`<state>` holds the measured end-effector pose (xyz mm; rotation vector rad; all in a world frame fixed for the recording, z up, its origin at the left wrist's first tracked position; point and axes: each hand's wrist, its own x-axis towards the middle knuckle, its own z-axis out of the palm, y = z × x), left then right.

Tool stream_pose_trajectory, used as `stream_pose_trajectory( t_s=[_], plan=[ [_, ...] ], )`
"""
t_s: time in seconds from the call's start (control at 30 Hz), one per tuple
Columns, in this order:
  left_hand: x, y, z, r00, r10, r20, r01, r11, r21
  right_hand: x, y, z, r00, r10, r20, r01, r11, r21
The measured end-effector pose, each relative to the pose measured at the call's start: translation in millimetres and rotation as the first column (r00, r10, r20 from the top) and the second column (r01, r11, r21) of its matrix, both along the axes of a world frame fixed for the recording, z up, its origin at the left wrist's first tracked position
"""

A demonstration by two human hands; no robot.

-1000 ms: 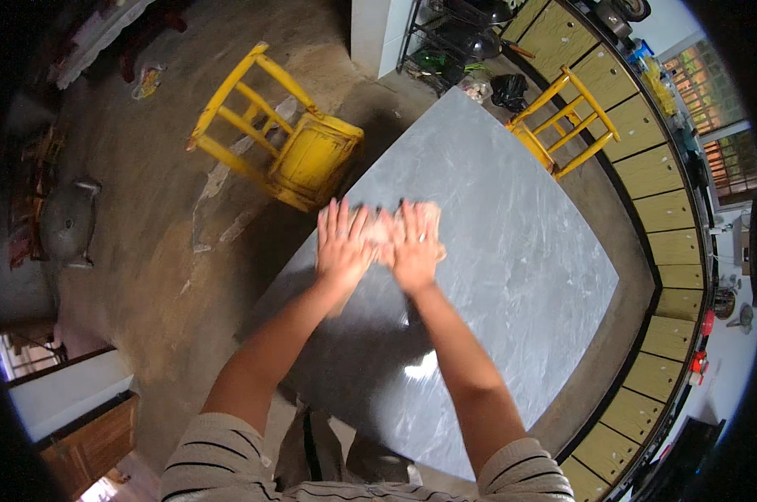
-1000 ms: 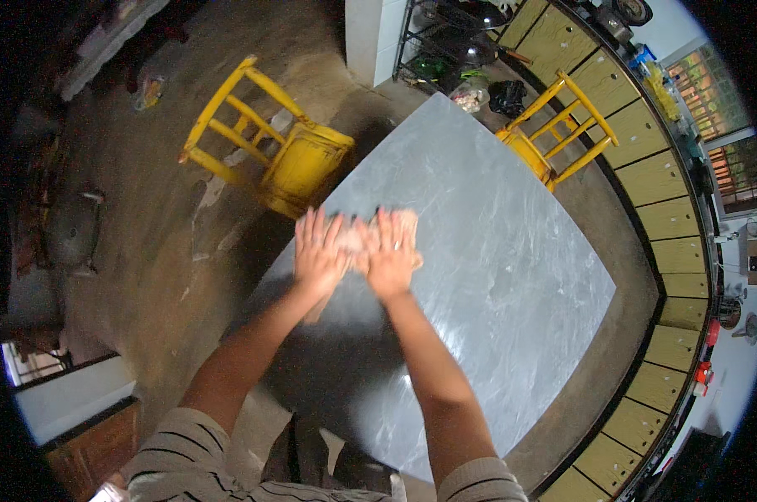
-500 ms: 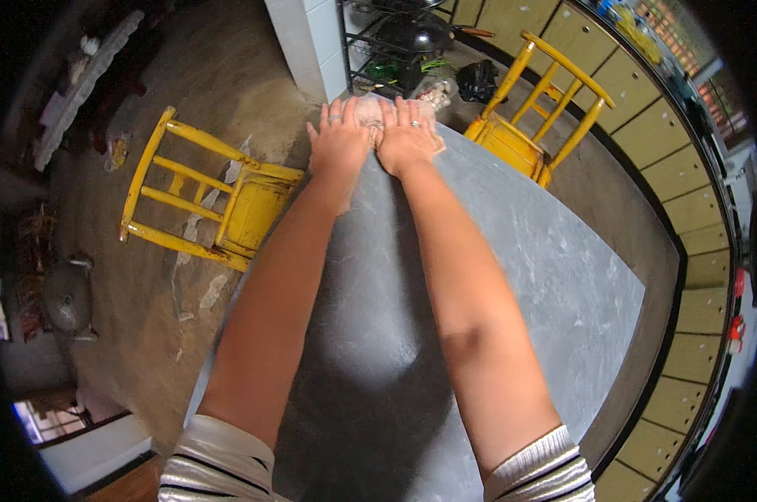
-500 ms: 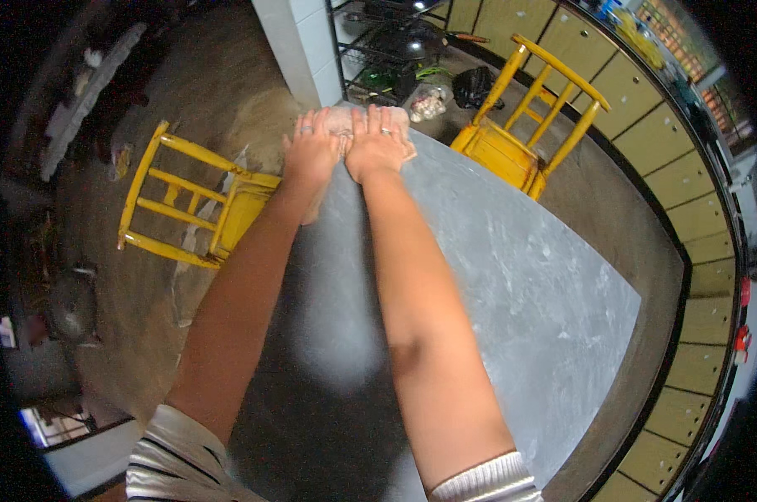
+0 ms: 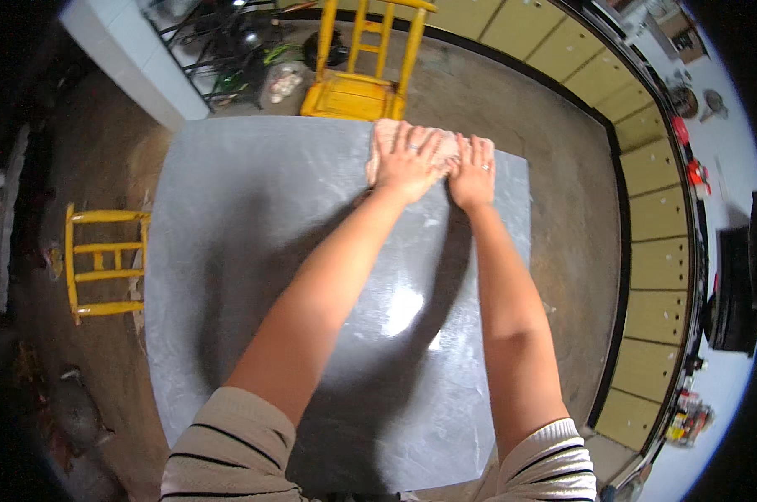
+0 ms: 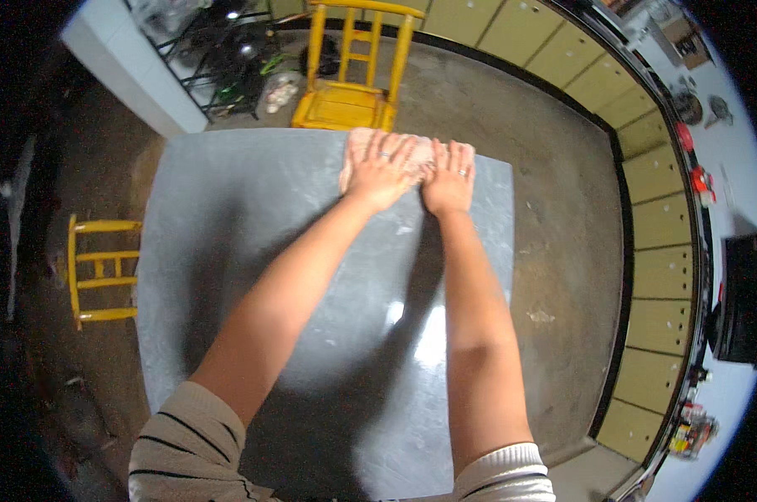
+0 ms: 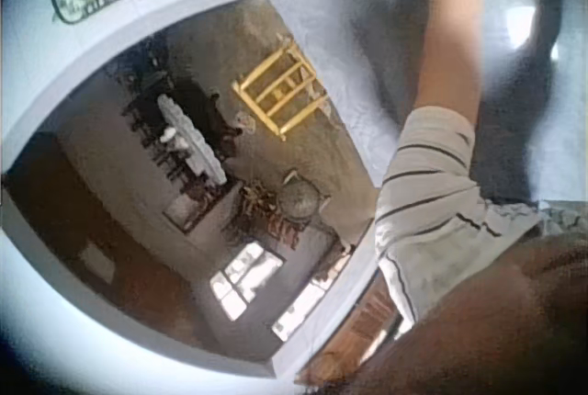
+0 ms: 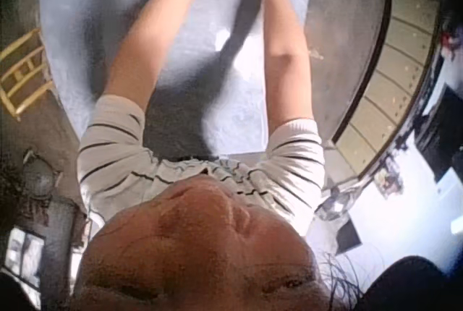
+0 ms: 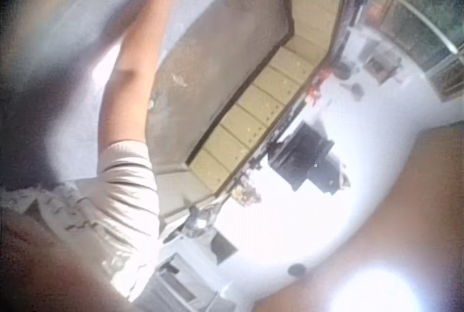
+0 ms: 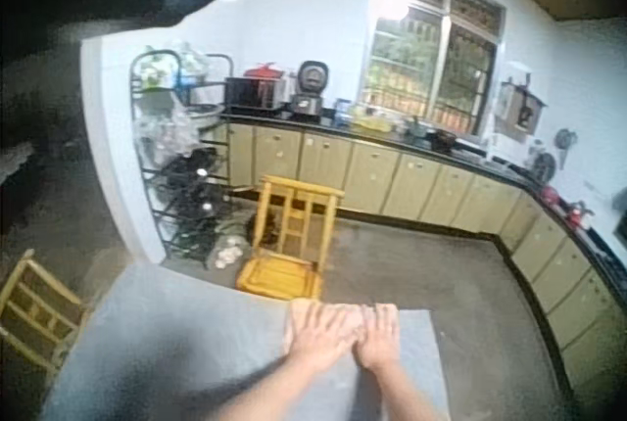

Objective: The person wipes a metal table surface with a cloth, then moves to the kitchen sink to wash a white bowl and a metal ladle under running water. The person places the cleaned items on a drying rack.

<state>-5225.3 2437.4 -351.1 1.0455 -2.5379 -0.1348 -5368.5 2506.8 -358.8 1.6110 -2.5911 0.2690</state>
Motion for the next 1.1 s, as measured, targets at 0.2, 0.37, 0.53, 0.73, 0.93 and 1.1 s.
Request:
stream_pose_trajectory(
  t_s=[0.2, 0.37, 0.53, 0.73, 0.93, 1.1],
  plan=[
    [-71.0, 51.5, 5.2, 0.974, -0.185, 0.130, 0.184, 0.983, 0.020, -51.1, 111.0, -2.5, 0.998, -0.024, -0.063, 0.013, 0.987, -0.161],
    [-23.3, 128.1, 0.0, 0.972, -0.233, 0.014, 0.232, 0.972, 0.022, 15.5, 184.4, 0.7, 0.995, -0.098, -0.029, 0.093, 0.987, -0.131],
    [61.5, 244.2, 13.4, 0.928, -0.368, -0.062, 0.371, 0.927, 0.060, 103.8, 318.7, 22.1, 0.996, -0.065, 0.053, 0.070, 0.993, -0.097],
    [195.2, 430.6, 34.8, 0.864, -0.493, -0.108, 0.499, 0.805, 0.321, 248.3, 512.2, 51.0, 0.959, -0.152, 0.238, 0.158, 0.987, -0.005],
    [281.1, 524.9, 40.6, 0.813, -0.577, -0.079, 0.555, 0.728, 0.402, 325.6, 612.5, 55.6, 0.932, -0.179, 0.314, 0.178, 0.983, 0.030],
    [218.0, 440.0, 35.8, 0.773, -0.630, -0.071, 0.606, 0.701, 0.376, 244.6, 533.1, 53.4, 0.977, -0.083, 0.194, 0.076, 0.996, 0.045]
  ],
)
